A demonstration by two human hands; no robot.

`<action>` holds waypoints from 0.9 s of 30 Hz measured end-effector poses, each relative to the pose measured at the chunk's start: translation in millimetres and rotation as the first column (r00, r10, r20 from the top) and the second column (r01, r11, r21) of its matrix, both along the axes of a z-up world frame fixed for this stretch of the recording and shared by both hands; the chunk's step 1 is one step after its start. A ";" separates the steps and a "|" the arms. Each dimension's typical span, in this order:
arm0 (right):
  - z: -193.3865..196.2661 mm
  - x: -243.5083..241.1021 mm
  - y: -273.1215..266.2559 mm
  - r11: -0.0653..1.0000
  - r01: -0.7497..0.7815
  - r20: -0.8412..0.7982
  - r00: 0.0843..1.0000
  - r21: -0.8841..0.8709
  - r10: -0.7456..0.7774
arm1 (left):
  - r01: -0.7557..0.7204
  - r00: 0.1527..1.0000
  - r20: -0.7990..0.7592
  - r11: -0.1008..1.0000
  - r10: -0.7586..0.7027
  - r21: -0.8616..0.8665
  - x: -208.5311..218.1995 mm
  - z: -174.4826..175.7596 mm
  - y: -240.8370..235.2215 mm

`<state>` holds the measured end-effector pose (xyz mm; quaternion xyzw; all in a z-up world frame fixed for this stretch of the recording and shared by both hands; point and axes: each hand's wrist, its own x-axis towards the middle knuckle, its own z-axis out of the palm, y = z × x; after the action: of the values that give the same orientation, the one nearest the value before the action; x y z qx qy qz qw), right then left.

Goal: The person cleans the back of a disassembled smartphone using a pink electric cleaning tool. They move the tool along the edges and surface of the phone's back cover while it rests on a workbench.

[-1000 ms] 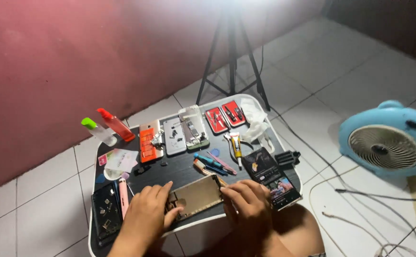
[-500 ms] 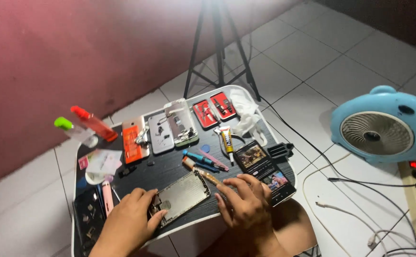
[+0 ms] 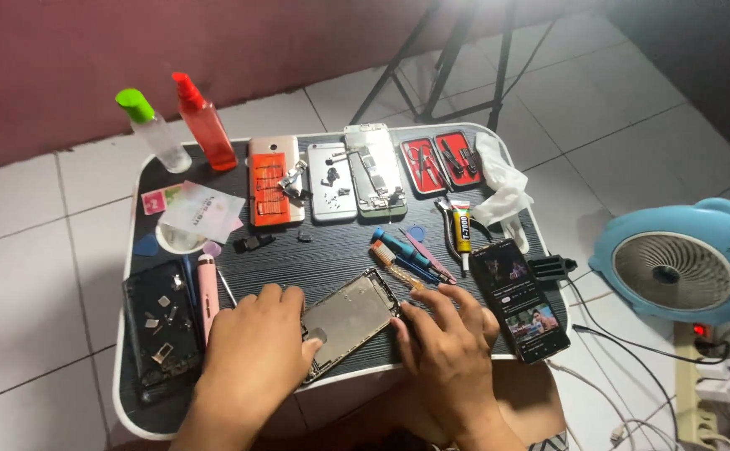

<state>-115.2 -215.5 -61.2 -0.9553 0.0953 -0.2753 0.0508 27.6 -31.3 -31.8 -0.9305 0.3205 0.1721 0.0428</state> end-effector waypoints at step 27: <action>35.8 39.4 19.5 0.094 0.235 -0.230 0.971 0.967 -0.068 | -0.244 0.970 -0.206 0.526 0.130 -0.815 -51.0 13.6 6.2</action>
<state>-75.9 -196.0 -25.4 -0.6778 0.3548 -0.0847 0.6384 -23.3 -25.1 -18.2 -0.8553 0.2636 0.0581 -0.4423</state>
